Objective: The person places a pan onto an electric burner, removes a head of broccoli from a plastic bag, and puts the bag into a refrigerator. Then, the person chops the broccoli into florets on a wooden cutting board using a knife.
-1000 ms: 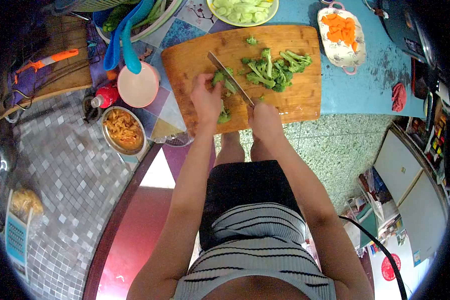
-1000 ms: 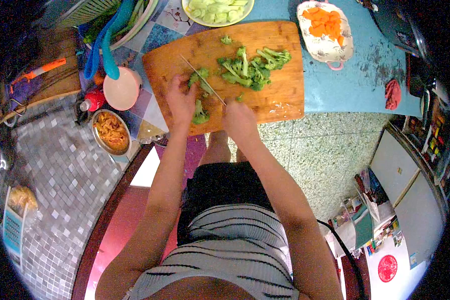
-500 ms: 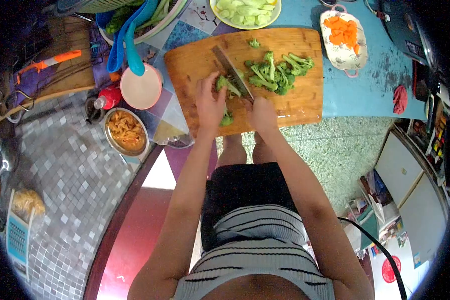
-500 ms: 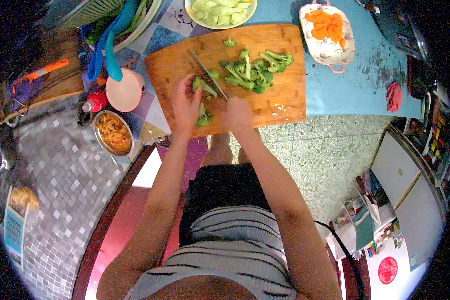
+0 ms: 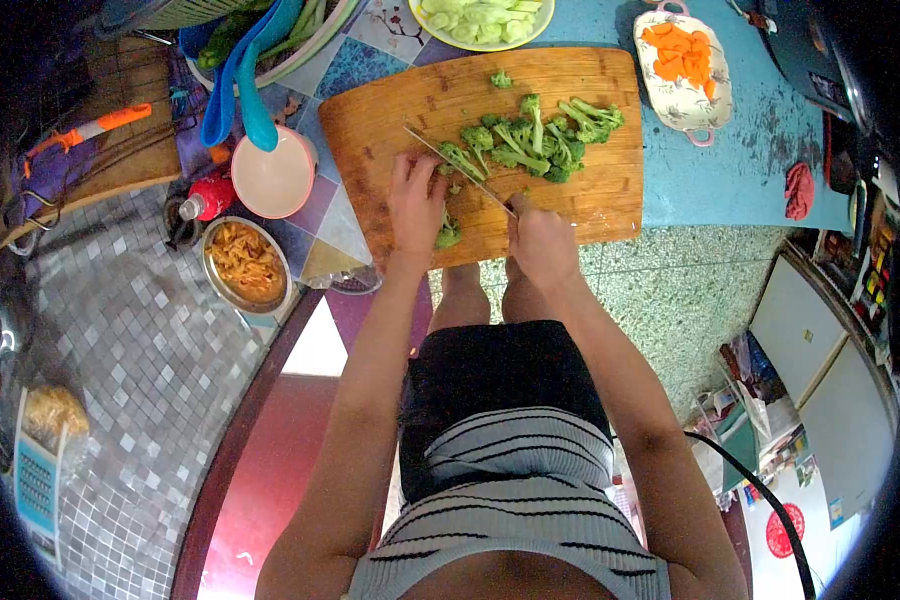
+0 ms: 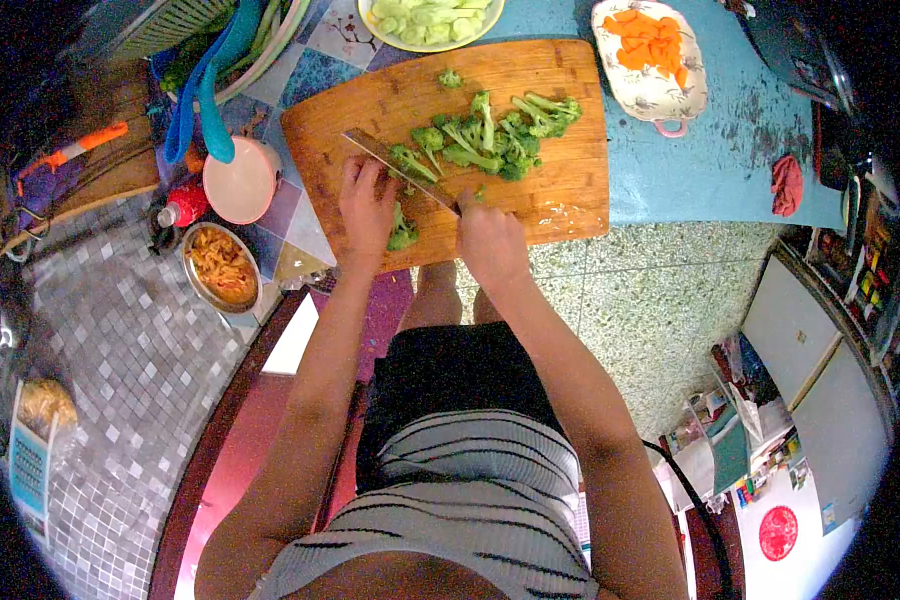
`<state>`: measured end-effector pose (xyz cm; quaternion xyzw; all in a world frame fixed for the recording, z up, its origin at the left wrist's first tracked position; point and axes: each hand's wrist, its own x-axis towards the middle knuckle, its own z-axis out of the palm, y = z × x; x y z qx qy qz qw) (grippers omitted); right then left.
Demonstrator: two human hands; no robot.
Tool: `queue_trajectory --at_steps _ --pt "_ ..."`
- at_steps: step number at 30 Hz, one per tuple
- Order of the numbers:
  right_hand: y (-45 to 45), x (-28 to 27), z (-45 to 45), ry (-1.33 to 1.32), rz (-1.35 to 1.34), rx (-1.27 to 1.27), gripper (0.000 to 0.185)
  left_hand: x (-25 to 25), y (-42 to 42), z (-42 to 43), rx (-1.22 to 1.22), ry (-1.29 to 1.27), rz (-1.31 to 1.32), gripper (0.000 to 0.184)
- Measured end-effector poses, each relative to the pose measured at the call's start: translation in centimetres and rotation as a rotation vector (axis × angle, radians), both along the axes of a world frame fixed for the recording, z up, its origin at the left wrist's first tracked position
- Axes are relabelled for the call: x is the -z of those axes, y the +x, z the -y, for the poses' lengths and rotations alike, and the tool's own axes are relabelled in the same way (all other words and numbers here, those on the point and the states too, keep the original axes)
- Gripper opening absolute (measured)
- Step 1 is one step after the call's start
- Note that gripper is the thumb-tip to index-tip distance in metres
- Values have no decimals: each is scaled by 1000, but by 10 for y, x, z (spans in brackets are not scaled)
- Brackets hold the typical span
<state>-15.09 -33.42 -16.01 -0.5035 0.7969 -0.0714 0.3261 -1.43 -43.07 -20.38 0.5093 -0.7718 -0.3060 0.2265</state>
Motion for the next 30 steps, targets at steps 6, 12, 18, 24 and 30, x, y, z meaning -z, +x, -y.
queue_trajectory --at_steps 6,12,18,24,30 --pt "0 9 1 56 7 21 13 8 5 2 10 104 -28 26" --pt "4 22 11 116 41 -3 15 8 6 2 32 33 -5 26" --pt "1 52 20 33 72 10 15 5 5 -3 2 17 13 25" --pt "-6 45 2 -73 31 96 13 -6 11 -7 -15 86 -89 22" --pt "-3 2 5 27 31 -23 17 7 8 -6 -10 34 -33 17"
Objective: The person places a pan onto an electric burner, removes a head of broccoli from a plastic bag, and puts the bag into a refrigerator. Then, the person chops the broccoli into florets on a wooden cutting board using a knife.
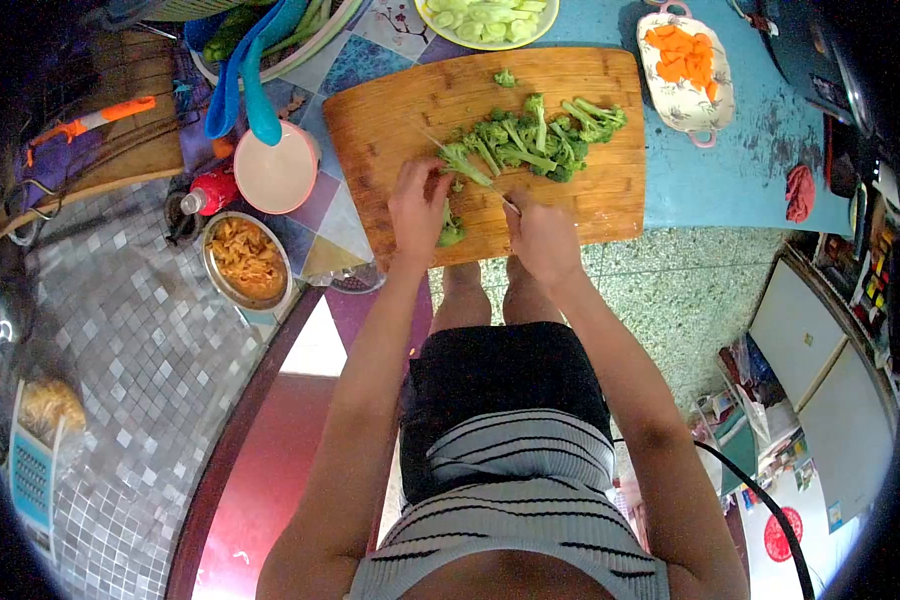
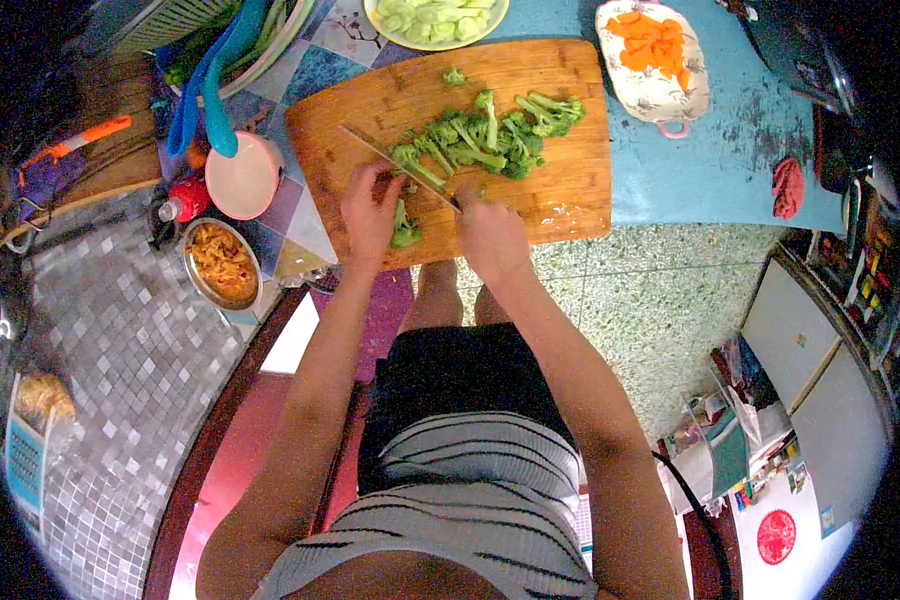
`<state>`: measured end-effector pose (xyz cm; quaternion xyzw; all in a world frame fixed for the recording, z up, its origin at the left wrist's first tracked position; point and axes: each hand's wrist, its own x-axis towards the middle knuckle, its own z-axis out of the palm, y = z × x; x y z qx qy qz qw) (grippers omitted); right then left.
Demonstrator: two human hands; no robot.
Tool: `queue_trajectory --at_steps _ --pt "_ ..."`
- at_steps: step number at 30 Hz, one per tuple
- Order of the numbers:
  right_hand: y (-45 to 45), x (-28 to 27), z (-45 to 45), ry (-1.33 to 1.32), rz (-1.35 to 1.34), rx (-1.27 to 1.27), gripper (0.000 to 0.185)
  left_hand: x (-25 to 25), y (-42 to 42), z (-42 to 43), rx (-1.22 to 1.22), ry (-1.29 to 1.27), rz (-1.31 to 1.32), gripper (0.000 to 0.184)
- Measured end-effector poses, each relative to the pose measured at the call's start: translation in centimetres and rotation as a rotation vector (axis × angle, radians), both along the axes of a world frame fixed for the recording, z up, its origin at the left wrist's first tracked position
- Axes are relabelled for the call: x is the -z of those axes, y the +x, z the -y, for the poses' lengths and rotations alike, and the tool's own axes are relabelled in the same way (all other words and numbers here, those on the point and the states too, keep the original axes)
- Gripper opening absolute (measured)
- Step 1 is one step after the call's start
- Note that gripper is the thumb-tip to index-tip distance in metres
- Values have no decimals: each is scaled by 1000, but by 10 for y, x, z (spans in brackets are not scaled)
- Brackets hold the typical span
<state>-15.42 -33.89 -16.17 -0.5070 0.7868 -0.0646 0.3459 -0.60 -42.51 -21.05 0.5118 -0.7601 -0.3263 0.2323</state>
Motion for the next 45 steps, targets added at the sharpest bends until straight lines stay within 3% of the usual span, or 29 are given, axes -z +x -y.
queue_trajectory --at_steps 7,13,19,22,25,27,28,30,32,35,37,39,45 --pt "7 5 -2 -4 -127 -102 19 2 2 2 -3 21 -21 16" --pt "12 13 5 77 -155 -106 19 8 2 7 48 -113 -43 16" --pt "16 45 19 -6 -79 -61 21 -2 8 9 62 23 48 19" --pt "3 47 9 -115 -35 10 18 -6 19 8 22 244 -20 27" --pt "5 30 0 -117 -8 83 16 -17 33 -17 -202 262 -51 39" --pt "6 13 -2 -91 20 111 16 -29 33 -39 -234 150 316 44" --pt "11 6 -3 -42 55 122 18 -32 30 -46 -235 150 315 44" --pt "17 5 -3 7 91 133 21 -36 25 -54 -343 612 174 43" --pt "22 15 -6 59 41 -114 22 -28 26 -52 -281 486 132 41" --pt "19 41 -13 80 -38 -80 21 -33 19 -37 -206 305 91 37" --pt "11 32 -11 53 -30 5 20 -31 16 -25 -192 240 88 35" --pt "8 26 -13 34 -27 90 19 -28 14 -21 -122 19 126 31" --pt "19 -2 -14 -18 46 27 16 -17 17 -26 -154 32 103 27"
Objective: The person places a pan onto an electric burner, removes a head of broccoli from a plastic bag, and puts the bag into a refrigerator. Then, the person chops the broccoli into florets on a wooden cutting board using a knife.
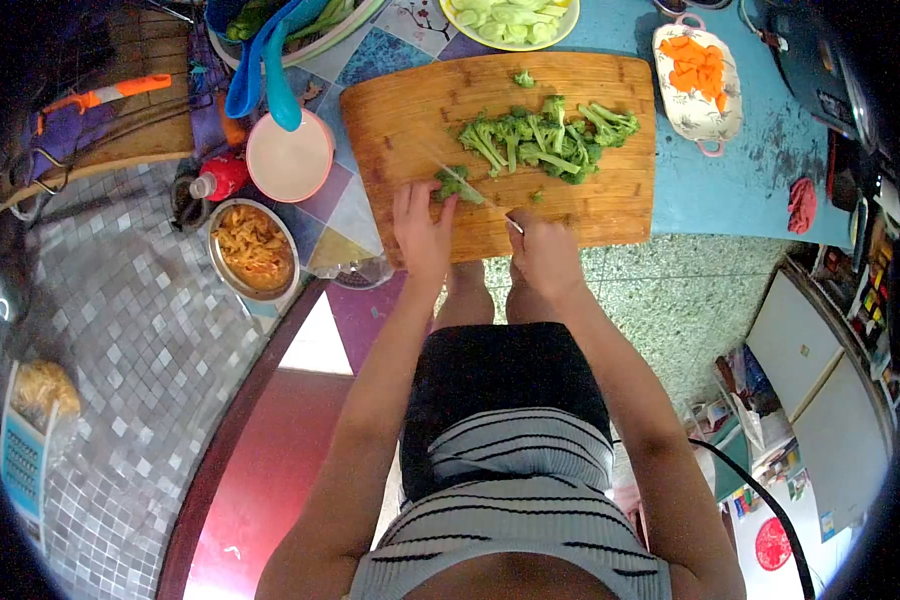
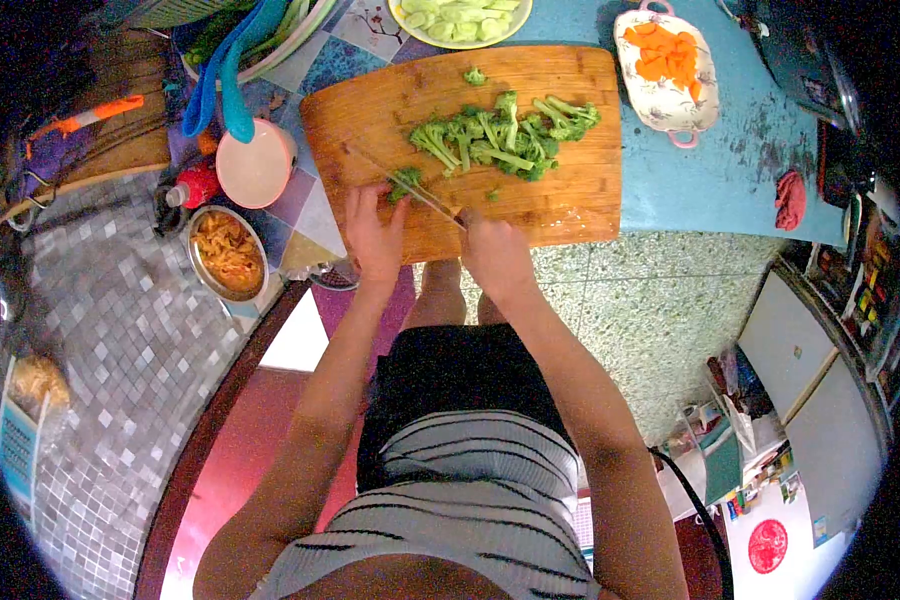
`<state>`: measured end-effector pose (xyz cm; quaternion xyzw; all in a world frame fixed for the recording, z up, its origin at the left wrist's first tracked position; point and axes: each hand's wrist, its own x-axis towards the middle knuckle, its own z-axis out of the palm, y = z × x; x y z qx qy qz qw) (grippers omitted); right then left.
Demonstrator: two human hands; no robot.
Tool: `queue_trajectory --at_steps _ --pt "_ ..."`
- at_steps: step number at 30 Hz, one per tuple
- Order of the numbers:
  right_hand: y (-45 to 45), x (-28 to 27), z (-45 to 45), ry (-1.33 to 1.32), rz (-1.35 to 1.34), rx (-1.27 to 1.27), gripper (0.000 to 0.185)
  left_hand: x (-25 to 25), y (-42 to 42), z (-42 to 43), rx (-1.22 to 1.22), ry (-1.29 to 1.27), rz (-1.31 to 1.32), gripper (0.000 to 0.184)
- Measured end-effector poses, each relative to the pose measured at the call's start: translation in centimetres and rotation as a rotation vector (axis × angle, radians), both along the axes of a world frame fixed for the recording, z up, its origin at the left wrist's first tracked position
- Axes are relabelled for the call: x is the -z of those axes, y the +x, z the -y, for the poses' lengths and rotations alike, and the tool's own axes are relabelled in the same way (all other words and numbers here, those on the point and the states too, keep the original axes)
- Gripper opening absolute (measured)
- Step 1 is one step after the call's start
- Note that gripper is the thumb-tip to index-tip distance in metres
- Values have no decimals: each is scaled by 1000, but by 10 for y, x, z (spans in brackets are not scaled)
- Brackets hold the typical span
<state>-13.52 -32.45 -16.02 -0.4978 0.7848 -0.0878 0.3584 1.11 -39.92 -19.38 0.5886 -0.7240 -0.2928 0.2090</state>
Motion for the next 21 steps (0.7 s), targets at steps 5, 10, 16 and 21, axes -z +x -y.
queue_trajectory --at_steps 5,10,16,21 --pt "4 -2 -1 24 -7 -112 19 2 4 1 31 -27 -21 26" --pt "3 1 6 39 -42 -170 17 5 8 2 74 -75 -8 27" --pt "6 12 8 58 -79 -210 18 6 10 1 106 -54 -11 26" --pt "8 25 9 71 -106 -250 20 11 12 -1 91 -30 17 25"
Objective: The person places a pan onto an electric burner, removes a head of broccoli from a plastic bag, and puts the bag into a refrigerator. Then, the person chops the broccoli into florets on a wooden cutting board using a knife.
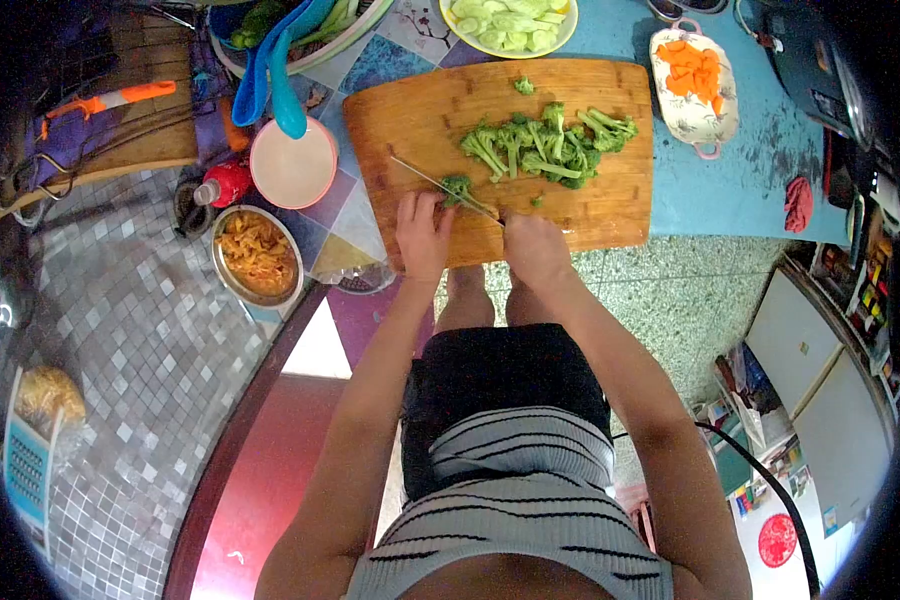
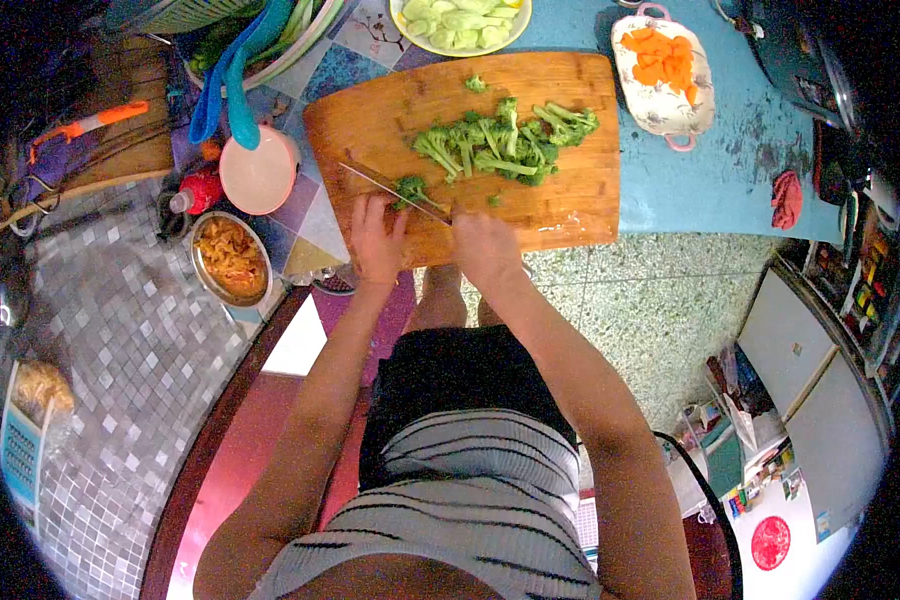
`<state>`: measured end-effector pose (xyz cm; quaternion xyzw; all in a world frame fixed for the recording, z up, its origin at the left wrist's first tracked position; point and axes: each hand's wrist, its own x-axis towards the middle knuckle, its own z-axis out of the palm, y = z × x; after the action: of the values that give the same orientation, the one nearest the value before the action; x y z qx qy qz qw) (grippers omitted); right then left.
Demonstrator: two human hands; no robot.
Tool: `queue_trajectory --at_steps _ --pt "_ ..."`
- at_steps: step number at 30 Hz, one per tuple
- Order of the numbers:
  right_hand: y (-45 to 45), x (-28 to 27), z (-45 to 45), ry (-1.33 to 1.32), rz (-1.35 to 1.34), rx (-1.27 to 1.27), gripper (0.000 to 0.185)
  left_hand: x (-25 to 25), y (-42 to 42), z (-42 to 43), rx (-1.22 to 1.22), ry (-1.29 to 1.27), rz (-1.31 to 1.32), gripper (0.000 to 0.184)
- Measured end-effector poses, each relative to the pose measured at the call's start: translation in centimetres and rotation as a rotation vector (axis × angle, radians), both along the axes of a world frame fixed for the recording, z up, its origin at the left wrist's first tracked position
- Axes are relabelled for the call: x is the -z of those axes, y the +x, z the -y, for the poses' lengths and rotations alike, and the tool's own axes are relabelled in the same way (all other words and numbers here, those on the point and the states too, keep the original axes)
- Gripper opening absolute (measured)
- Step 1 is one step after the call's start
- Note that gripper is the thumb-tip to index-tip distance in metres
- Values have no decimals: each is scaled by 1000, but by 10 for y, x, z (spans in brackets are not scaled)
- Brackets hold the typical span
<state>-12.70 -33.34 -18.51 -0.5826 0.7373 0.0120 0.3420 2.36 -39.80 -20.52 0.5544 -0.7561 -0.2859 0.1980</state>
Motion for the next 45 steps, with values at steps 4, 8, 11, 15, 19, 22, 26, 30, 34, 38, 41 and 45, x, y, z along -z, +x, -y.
queue_trajectory --at_steps 4,8,11,15,19,22,26,30,34,38,41,45 --pt "10 14 5 -19 55 71 14 3 3 -1 0 18 -22 24" --pt "5 21 6 -46 84 112 18 -7 -2 -3 58 16 25 31" --pt "-6 -1 12 94 102 258 12 -10 -8 4 106 -46 -3 35" --pt "-15 3 2 -81 47 302 21 1 -6 4 137 -102 -79 29" --pt "-11 -11 -6 -101 44 179 14 2 -2 0 150 -141 -46 28" --pt "-6 -13 -9 -58 54 113 14 4 4 -4 152 -92 -4 23" --pt "-1 -21 -8 4 53 70 16 4 7 -6 138 -117 -13 21" --pt "4 -17 -7 -6 40 24 18 6 8 -8 100 -133 -25 21" --pt "9 -14 -6 -5 11 0 19 8 12 -7 95 -145 -39 21" --pt "11 -14 -3 -15 -33 -26 20 10 13 -7 95 -133 -21 21" --pt "13 -17 2 29 -8 14 19 10 11 -7 86 -137 -12 22" --pt "22 10 14 30 -35 12 18 5 9 -8 59 -69 17 24"
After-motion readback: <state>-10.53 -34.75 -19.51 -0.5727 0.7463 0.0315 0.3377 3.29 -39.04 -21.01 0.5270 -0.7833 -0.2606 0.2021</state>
